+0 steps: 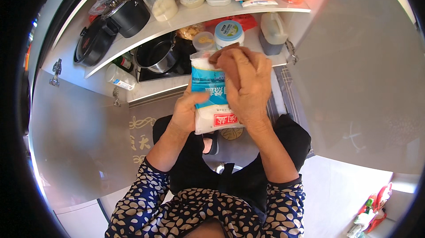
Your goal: The person sits on the floor in front of an open kitchen cabinet and wipes various food packages and containers with a brown cloth. They handle multiple items including bags of salt, a container of red powder, and a jar of white powder, wiping each one individually before placing them back on the shelf.
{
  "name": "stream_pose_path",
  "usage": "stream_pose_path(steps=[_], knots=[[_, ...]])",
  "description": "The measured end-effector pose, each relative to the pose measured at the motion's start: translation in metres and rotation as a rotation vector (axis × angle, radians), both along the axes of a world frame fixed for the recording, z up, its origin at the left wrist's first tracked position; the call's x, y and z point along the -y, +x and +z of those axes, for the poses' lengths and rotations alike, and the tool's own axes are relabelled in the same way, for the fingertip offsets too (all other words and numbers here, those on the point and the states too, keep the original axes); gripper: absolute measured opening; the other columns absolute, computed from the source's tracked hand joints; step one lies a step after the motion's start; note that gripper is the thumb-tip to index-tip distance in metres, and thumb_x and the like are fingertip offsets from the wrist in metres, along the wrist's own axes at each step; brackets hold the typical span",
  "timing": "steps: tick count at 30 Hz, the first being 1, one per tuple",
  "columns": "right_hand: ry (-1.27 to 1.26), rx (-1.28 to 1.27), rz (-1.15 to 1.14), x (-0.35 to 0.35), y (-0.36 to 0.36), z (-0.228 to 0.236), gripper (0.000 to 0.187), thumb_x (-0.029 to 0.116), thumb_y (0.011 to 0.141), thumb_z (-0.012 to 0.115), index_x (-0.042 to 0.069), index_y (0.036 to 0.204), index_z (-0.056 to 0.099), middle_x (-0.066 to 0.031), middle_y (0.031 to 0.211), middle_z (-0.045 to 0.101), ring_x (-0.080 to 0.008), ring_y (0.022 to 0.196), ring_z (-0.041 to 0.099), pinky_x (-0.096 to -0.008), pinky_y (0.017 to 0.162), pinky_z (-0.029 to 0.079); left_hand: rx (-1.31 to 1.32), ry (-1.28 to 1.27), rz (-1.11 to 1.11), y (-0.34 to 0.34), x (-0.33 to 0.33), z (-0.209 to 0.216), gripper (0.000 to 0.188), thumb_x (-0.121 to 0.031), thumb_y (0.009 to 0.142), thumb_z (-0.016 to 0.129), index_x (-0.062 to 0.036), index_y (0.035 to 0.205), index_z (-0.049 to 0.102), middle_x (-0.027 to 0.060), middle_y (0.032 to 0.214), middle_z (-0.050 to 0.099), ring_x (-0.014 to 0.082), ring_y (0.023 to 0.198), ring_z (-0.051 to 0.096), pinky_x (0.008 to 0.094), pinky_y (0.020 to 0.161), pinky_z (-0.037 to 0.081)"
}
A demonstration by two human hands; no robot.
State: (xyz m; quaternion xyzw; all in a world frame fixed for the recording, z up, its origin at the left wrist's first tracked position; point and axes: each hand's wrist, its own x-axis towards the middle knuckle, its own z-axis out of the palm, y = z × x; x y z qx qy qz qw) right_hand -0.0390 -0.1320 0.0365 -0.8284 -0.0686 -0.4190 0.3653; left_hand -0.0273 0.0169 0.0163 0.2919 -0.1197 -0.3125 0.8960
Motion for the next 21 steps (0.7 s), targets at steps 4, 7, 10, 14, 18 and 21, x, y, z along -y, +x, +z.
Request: stream_pose_path(steps=[4,7,10,14,18,21], knots=[[-0.099,-0.085,0.16,-0.014,-0.013,-0.003,0.041,-0.002,0.067,0.065,0.004,0.107,0.063,-0.0129,0.107,0.057,-0.0293,0.096,0.054,-0.0381,0.083,0.044,-0.081,-0.047,0.073,0.005,-0.001,-0.002,0.049,-0.033,0.1,0.038,-0.0088,0.142,0.031,0.0114,0.133,0.048,0.0244,0.122,0.048,0.04,0.101,0.042],[-0.192,-0.071,0.287,-0.028,-0.027,-0.011,0.043,0.004,0.064,0.07,0.006,0.106,0.064,-0.0117,0.106,0.057,-0.0284,0.092,0.053,-0.0391,0.079,0.043,-0.196,0.0,0.15,0.009,-0.005,-0.004,0.053,-0.044,0.098,0.039,-0.0059,0.135,0.041,0.0119,0.129,0.052,0.025,0.118,0.051,0.0406,0.099,0.043],[-0.23,-0.046,0.387,-0.032,-0.038,-0.021,0.046,0.011,0.062,0.075,0.008,0.106,0.064,-0.0104,0.104,0.056,-0.0281,0.09,0.052,-0.039,0.076,0.041,-0.192,-0.143,0.157,0.015,-0.009,0.0,0.047,-0.038,0.097,0.046,-0.0057,0.131,0.044,0.0123,0.122,0.056,0.0255,0.108,0.057,0.0393,0.094,0.047],[-0.296,0.0,0.319,-0.027,-0.04,-0.024,0.052,0.015,0.057,0.076,0.01,0.108,0.064,-0.0079,0.105,0.054,-0.0274,0.091,0.051,-0.04,0.075,0.039,-0.131,0.048,0.309,0.015,-0.006,-0.001,0.036,-0.007,0.086,0.061,-0.0034,0.121,0.051,0.01,0.111,0.061,0.0205,0.097,0.063,0.0347,0.082,0.054],[-0.201,-0.03,0.198,-0.007,-0.027,-0.011,0.047,0.012,0.064,0.07,0.011,0.111,0.063,-0.0107,0.107,0.056,-0.0271,0.094,0.053,-0.0395,0.078,0.041,-0.1,-0.001,0.272,0.015,-0.003,-0.014,0.037,0.003,0.081,0.063,-0.0013,0.116,0.054,0.0111,0.105,0.064,0.0215,0.093,0.065,0.0339,0.08,0.055],[0.212,-0.113,0.104,0.01,-0.015,-0.02,0.04,0.013,0.075,0.067,0.008,0.114,0.061,-0.0122,0.107,0.059,-0.0263,0.099,0.055,-0.0363,0.085,0.043,-0.087,0.093,0.213,0.01,0.003,-0.005,0.039,0.005,0.079,0.062,-0.0008,0.116,0.054,0.0132,0.106,0.064,0.0233,0.095,0.065,0.0357,0.081,0.055]])
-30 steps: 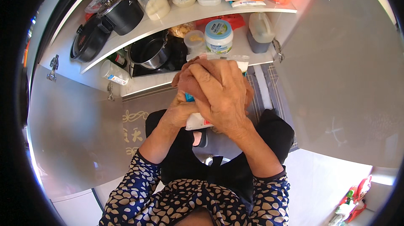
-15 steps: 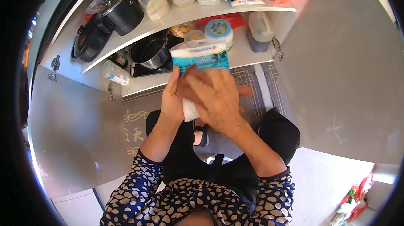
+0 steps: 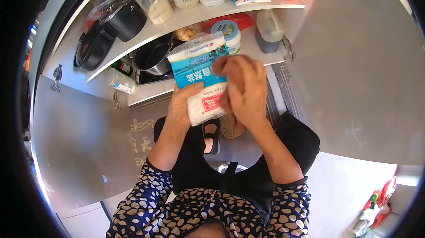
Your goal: The person sits on the floor in front of an open kitchen cabinet and wipes various food packages and containers with a brown cloth. They handle multiple items including bags of salt, a container of red powder, and a jar of white powder, wiping each one individually before placing them back on the shelf.
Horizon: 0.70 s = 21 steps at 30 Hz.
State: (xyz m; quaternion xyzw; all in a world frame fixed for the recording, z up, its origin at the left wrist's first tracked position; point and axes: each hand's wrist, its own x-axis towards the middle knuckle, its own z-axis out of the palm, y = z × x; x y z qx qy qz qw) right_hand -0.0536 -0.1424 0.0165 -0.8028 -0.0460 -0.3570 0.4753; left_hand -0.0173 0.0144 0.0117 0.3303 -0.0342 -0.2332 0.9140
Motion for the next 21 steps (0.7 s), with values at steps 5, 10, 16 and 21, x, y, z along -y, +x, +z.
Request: stream_pose_path(steps=[5,10,16,21], knots=[[1.015,-0.44,0.413,0.013,-0.002,0.009,0.042,0.017,0.087,0.066,-0.002,0.122,0.053,-0.0078,0.117,0.058,-0.015,0.109,0.054,-0.0302,0.092,0.045,0.011,-0.003,-0.035,-0.004,-0.001,0.002,0.04,0.006,0.079,0.062,-0.0002,0.118,0.053,0.0146,0.108,0.063,0.0246,0.097,0.065,0.0389,0.084,0.055],[1.1,-0.51,0.495,0.007,-0.015,-0.002,0.05,0.007,0.079,0.071,0.0,0.124,0.052,-0.0087,0.112,0.061,-0.0159,0.104,0.057,-0.0319,0.092,0.046,0.033,0.092,0.0,-0.001,-0.003,0.002,0.039,0.003,0.082,0.064,-0.0028,0.119,0.052,0.0131,0.11,0.063,0.0228,0.097,0.064,0.037,0.082,0.055],[1.108,-0.426,0.427,0.01,-0.02,-0.009,0.041,0.003,0.078,0.069,0.001,0.117,0.056,-0.0075,0.107,0.062,-0.0132,0.097,0.059,-0.0311,0.086,0.049,0.188,0.42,0.038,0.0,0.004,-0.003,0.043,-0.009,0.086,0.065,-0.002,0.124,0.048,0.0121,0.113,0.061,0.02,0.099,0.062,0.0327,0.084,0.053],[0.69,-0.325,0.235,-0.004,-0.02,-0.017,0.034,0.003,0.078,0.067,-0.001,0.11,0.056,-0.0074,0.1,0.062,-0.0119,0.09,0.058,-0.0295,0.082,0.048,-0.097,0.349,0.163,0.016,0.011,-0.031,0.055,-0.043,0.092,0.052,-0.0013,0.128,0.046,0.0125,0.117,0.058,0.0195,0.105,0.059,0.0309,0.087,0.049]])
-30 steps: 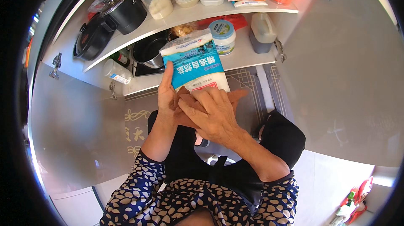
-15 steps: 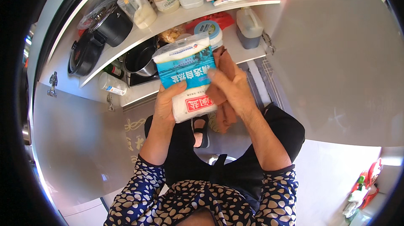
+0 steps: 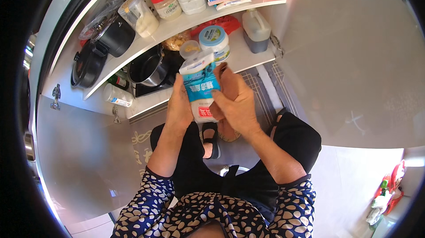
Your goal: The person sits on the floor in front of an open kitchen cabinet and wipes various food packages and containers with a brown cloth. They handle multiple items including bags of salt, a container of red powder, and a jar of white powder, wiping each one individually before placing them back on the shelf.
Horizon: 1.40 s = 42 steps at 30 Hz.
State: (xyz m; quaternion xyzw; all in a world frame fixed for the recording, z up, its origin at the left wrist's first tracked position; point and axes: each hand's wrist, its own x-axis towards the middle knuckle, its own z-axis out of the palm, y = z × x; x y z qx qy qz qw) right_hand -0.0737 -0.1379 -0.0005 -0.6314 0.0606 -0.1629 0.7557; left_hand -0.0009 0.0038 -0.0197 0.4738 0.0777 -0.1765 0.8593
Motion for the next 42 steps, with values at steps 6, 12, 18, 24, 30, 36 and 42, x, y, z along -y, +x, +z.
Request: stream_pose_path(steps=[6,12,18,24,30,36,42], knots=[[-0.587,0.291,0.03,-0.026,-0.019,0.012,0.044,0.008,0.072,0.071,0.002,0.111,0.053,-0.0162,0.111,0.057,-0.0343,0.095,0.06,-0.0381,0.081,0.051,-0.035,-0.121,0.102,0.004,-0.003,-0.021,0.048,-0.052,0.091,0.05,-0.0058,0.103,0.053,0.0088,0.091,0.059,0.0236,0.078,0.062,0.0361,0.069,0.053],[-0.658,0.437,0.472,-0.001,-0.028,0.026,0.048,0.01,0.07,0.072,0.005,0.114,0.055,-0.0162,0.112,0.057,-0.0344,0.099,0.058,-0.0404,0.083,0.05,0.123,-0.72,-0.44,0.01,-0.02,-0.033,0.029,-0.027,0.092,0.055,-0.0072,0.113,0.052,0.0092,0.093,0.057,0.0235,0.084,0.058,0.0404,0.076,0.053],[-0.628,0.382,0.017,0.001,-0.006,0.033,0.051,0.004,0.072,0.067,0.006,0.121,0.056,-0.0167,0.121,0.051,-0.0331,0.109,0.049,-0.0392,0.095,0.039,0.054,-0.369,-0.17,-0.024,0.034,0.013,0.035,-0.04,0.091,0.051,-0.0089,0.107,0.052,0.0084,0.103,0.053,0.0243,0.1,0.054,0.0372,0.095,0.043],[-0.794,0.521,0.032,-0.019,-0.011,0.019,0.058,0.012,0.066,0.073,0.005,0.121,0.058,-0.014,0.123,0.048,-0.0329,0.107,0.044,-0.0434,0.094,0.038,-0.001,-0.655,-0.307,-0.015,0.023,-0.023,0.035,-0.04,0.092,0.05,-0.0088,0.107,0.048,0.007,0.099,0.05,0.0222,0.097,0.051,0.0375,0.092,0.041],[-0.825,0.632,0.315,-0.026,-0.041,0.017,0.058,0.011,0.06,0.073,0.002,0.116,0.06,-0.0127,0.119,0.05,-0.0301,0.102,0.046,-0.0405,0.09,0.04,0.044,-0.768,-0.634,-0.006,-0.005,-0.007,0.039,-0.042,0.092,0.049,-0.0054,0.106,0.046,0.0072,0.094,0.046,0.0209,0.087,0.046,0.0353,0.081,0.044],[-0.963,0.539,-0.015,-0.03,-0.031,0.024,0.055,0.01,0.064,0.07,0.002,0.117,0.057,-0.0177,0.118,0.049,-0.0368,0.101,0.048,-0.0469,0.091,0.039,-0.07,-0.876,-0.68,-0.026,0.018,-0.001,0.039,-0.041,0.092,0.046,-0.0052,0.107,0.05,0.0099,0.105,0.05,0.0282,0.1,0.05,0.04,0.093,0.044],[-0.87,0.283,-0.209,-0.016,-0.003,0.017,0.045,0.012,0.078,0.064,-0.002,0.119,0.055,-0.0216,0.118,0.049,-0.0368,0.108,0.046,-0.0434,0.096,0.035,-0.054,-0.687,-0.552,-0.029,0.033,0.0,0.03,-0.034,0.093,0.047,-0.0077,0.107,0.052,0.0092,0.106,0.053,0.0238,0.1,0.052,0.037,0.091,0.045]])
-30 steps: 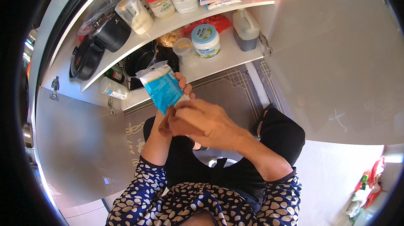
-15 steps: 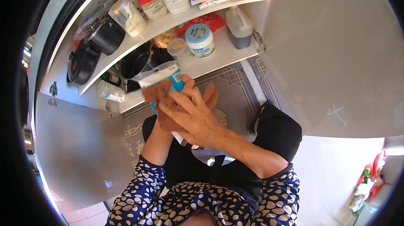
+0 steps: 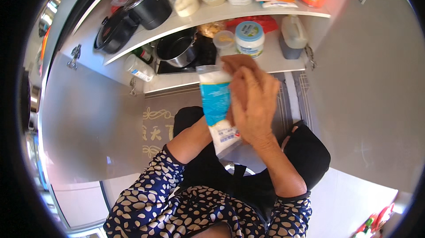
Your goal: The person sits on the floor in front of an open kitchen cabinet and wipes various food packages and containers with a brown cloth. They handle multiple items including bags of salt, a container of red powder, and a jar of white powder, wiping each one individually before placing them back on the shelf.
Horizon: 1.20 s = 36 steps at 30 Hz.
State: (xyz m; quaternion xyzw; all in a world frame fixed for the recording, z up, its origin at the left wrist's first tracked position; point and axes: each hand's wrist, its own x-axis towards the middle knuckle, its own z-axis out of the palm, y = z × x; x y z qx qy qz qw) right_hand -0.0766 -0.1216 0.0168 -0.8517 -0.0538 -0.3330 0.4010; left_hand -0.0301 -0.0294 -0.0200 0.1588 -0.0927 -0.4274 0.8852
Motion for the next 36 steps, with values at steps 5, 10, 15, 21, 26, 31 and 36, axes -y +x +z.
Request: stream_pose_path(steps=[5,10,15,21,26,31,36], knots=[[0.109,-0.241,-0.16,0.011,0.01,-0.009,0.033,0.016,0.085,0.059,-0.001,0.114,0.059,-0.0222,0.111,0.052,-0.0362,0.104,0.048,-0.0436,0.089,0.039,0.008,0.119,0.075,0.003,0.004,-0.01,0.023,-0.028,0.094,0.048,-0.0097,0.107,0.053,0.0086,0.106,0.055,0.0201,0.101,0.053,0.0344,0.09,0.045],[0.132,-0.262,0.016,-0.002,-0.008,-0.031,0.035,0.025,0.088,0.056,-0.003,0.11,0.061,-0.024,0.108,0.054,-0.0394,0.099,0.054,-0.0439,0.087,0.043,-0.026,-0.143,0.321,0.027,-0.012,-0.07,0.014,-0.026,0.09,0.055,-0.0126,0.089,0.055,0.0068,0.089,0.059,0.0187,0.085,0.058,0.0354,0.077,0.05],[0.104,-0.581,0.232,0.015,-0.027,-0.013,0.034,0.024,0.088,0.057,-0.003,0.108,0.059,-0.0204,0.1,0.06,-0.036,0.092,0.06,-0.0398,0.083,0.046,-0.185,-0.092,0.145,0.028,-0.042,-0.061,0.02,-0.028,0.09,0.056,-0.0092,0.084,0.06,0.0076,0.09,0.057,0.0223,0.097,0.055,0.0359,0.092,0.046],[0.206,-0.128,0.241,0.007,-0.007,0.006,0.036,0.016,0.083,0.062,-0.001,0.114,0.057,-0.0212,0.111,0.052,-0.0369,0.101,0.054,-0.0416,0.089,0.043,-0.094,-0.209,0.069,0.028,-0.022,-0.088,0.024,-0.032,0.091,0.053,-0.0123,0.104,0.058,0.0074,0.099,0.056,0.0199,0.091,0.056,0.0367,0.086,0.045],[-0.105,-0.055,0.328,-0.014,-0.015,0.004,0.053,0.009,0.068,0.07,0.003,0.119,0.058,-0.0178,0.123,0.046,-0.0386,0.106,0.045,-0.0429,0.091,0.041,-0.176,-0.031,0.158,0.012,-0.015,-0.063,0.023,-0.03,0.09,0.055,-0.0104,0.103,0.055,0.0045,0.094,0.054,0.017,0.086,0.055,0.0332,0.08,0.047],[-0.308,-0.146,0.571,-0.01,-0.037,0.012,0.055,0.009,0.06,0.074,0.005,0.113,0.062,-0.0117,0.121,0.049,-0.034,0.103,0.047,-0.0422,0.086,0.044,-0.189,0.07,0.05,0.01,-0.044,-0.08,0.024,-0.027,0.089,0.058,-0.0086,0.103,0.052,0.0016,0.088,0.052,0.014,0.081,0.054,0.0298,0.075,0.048],[-0.156,-0.222,0.656,0.014,-0.042,0.014,0.052,0.009,0.058,0.075,0.004,0.108,0.063,-0.015,0.118,0.049,-0.0313,0.099,0.053,-0.0387,0.087,0.047,0.498,0.925,0.252,-0.013,-0.035,-0.036,0.026,-0.034,0.093,0.054,-0.01,0.104,0.053,0.0036,0.092,0.055,0.0134,0.085,0.056,0.0299,0.082,0.048]])
